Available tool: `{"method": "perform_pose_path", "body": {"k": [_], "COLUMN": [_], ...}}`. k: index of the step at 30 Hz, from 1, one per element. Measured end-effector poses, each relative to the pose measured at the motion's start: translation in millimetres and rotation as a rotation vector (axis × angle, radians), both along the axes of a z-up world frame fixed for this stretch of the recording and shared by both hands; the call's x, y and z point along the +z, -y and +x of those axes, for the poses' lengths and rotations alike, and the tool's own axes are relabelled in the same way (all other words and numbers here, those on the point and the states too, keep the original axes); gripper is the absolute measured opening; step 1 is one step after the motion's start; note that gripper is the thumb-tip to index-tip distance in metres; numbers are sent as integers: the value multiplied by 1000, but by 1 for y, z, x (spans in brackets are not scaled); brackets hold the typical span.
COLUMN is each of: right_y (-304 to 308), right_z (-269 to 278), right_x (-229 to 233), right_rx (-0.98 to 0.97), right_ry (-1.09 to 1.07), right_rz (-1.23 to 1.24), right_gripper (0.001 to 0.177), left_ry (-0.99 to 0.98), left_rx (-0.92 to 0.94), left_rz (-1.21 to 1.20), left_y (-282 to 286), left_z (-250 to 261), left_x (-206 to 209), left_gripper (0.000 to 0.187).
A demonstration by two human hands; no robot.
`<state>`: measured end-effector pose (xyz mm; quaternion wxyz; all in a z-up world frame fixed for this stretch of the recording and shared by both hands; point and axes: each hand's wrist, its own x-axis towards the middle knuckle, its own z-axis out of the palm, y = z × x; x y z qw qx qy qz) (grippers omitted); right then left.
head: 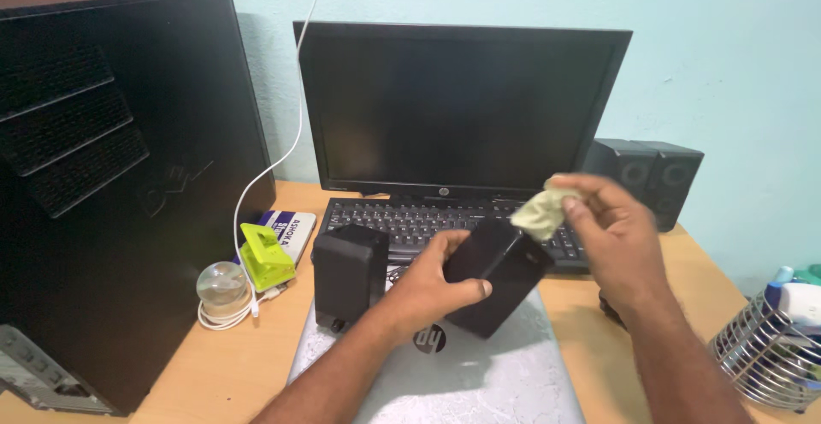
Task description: The person wipes various desk items including speakers, a mouse, a stamp pad, and a hole punch with a cloth by hand, before cleaning the outer casing and the screen of a laptop.
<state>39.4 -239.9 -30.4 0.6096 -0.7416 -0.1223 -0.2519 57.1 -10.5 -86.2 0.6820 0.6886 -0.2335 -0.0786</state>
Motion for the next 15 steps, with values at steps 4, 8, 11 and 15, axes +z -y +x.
{"method": "perform_pose_path", "body": {"k": [4,8,11,15], "right_y": [-7,-29,-34,-22], "right_z": [2,0,-5,-3], "right_x": [-6,-14,-16,-4], "right_rx": [-34,-100,42,-109], "right_ry": [-40,-191,-126,181], "right_rz": [26,-273,-250,-126], "right_gripper": [29,24,23,18], "left_ry": [52,171,174,281], "left_rx": [4,89,232,137], "left_rz": [-75,105,373,168], "left_y": [-5,-9,-7,-6], "left_z": [0,2,1,6], "left_x": [3,5,7,-1], "left_gripper": [92,96,108,116]}}
